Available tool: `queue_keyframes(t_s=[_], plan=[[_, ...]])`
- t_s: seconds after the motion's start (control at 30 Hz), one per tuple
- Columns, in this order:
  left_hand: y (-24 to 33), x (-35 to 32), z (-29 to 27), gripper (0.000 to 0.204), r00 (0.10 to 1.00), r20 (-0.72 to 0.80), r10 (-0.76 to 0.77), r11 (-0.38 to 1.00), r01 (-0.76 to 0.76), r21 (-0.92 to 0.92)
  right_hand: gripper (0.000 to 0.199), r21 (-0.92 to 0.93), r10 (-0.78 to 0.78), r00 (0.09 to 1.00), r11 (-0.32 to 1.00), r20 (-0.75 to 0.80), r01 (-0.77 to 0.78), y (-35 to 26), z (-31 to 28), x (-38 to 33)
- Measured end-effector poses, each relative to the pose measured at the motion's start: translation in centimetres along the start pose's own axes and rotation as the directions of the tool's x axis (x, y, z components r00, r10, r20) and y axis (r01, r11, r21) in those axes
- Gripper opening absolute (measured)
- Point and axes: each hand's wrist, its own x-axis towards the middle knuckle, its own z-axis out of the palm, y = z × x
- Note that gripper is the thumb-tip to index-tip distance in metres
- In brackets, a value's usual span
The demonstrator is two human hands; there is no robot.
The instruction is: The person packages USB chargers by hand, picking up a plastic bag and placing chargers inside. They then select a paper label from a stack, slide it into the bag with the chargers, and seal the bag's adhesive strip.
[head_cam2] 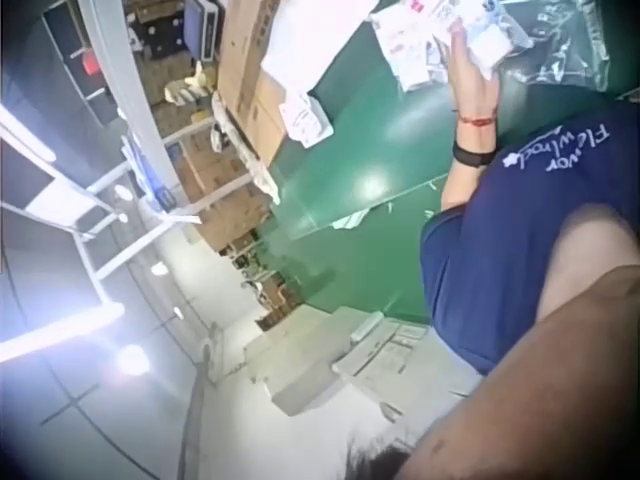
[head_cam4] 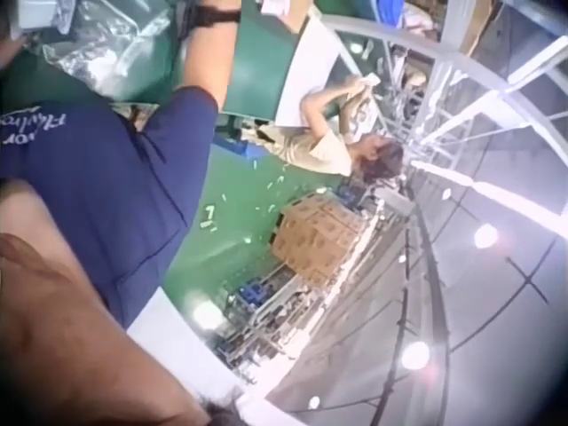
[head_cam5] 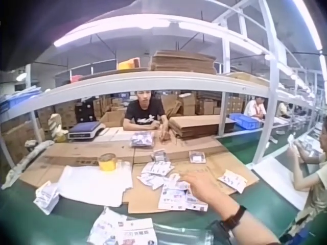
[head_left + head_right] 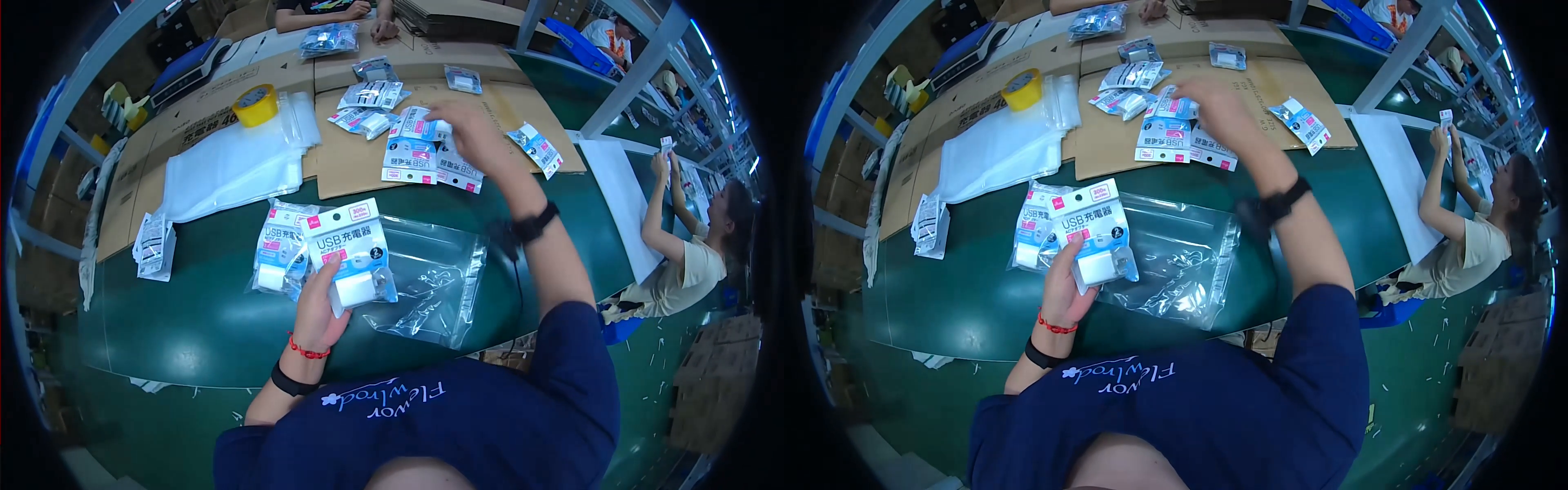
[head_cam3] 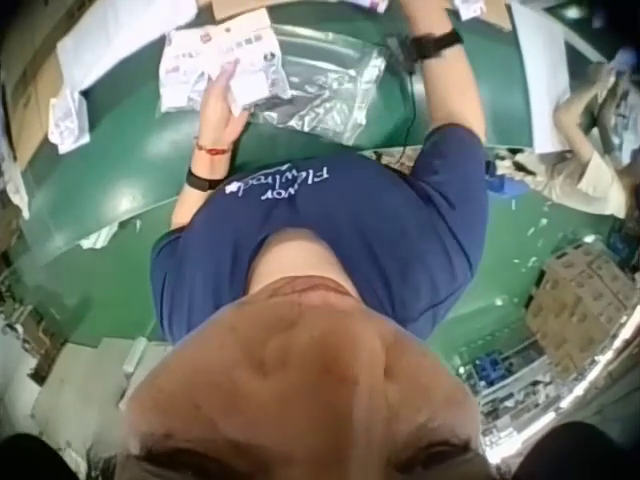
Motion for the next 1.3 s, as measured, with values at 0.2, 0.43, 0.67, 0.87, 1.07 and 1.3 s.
queue_keyframes(t_s=[0.2, 0.43, 0.67, 0.87, 1.07, 1.3], plan=[[-0.3, -1.1, -1.4, 0.04, 1.0, -0.009, 0.026, 0.997, -0.025, 0.077, 0.046, -0.072, 0.093, 0.968, 0.994, 0.234, -0.078, 4.4, 4.5, 0.8], [-0.1, -0.9, -0.7, 0.041, 1.0, -0.011, 0.023, 0.998, -0.022, 0.052, 0.05, -0.118, 0.092, 0.996, 0.989, 0.018, -0.09, 3.3, 3.7, 0.1], [0.0, 0.2, -0.3, 0.043, 0.997, -0.052, 0.059, 0.997, -0.061, -0.036, 0.051, 0.314, 0.044, 0.984, 0.949, -0.176, 0.014, -12.7, 1.1, -3.2], [1.1, 1.3, 2.2, 0.05, 0.979, 0.205, 0.009, 0.992, 0.017, -0.125, 0.057, -0.118, -0.158, 0.987, 0.981, -0.016, 0.155, -17.9, 2.1, -5.6], [-0.1, 0.8, 0.9, 0.049, 0.98, 0.18, 0.079, 0.988, -0.101, 0.118, 0.058, -0.001, -0.192, 0.979, 0.981, 0.063, 0.193, -18.5, 1.7, -6.8], [0.4, 0.6, 0.0, 0.046, 0.98, 0.2, 0.002, 0.984, -0.038, 0.173, 0.047, 0.743, 0.28, 0.958, 0.654, -0.067, -0.139, -15.1, 2.2, -7.4]])
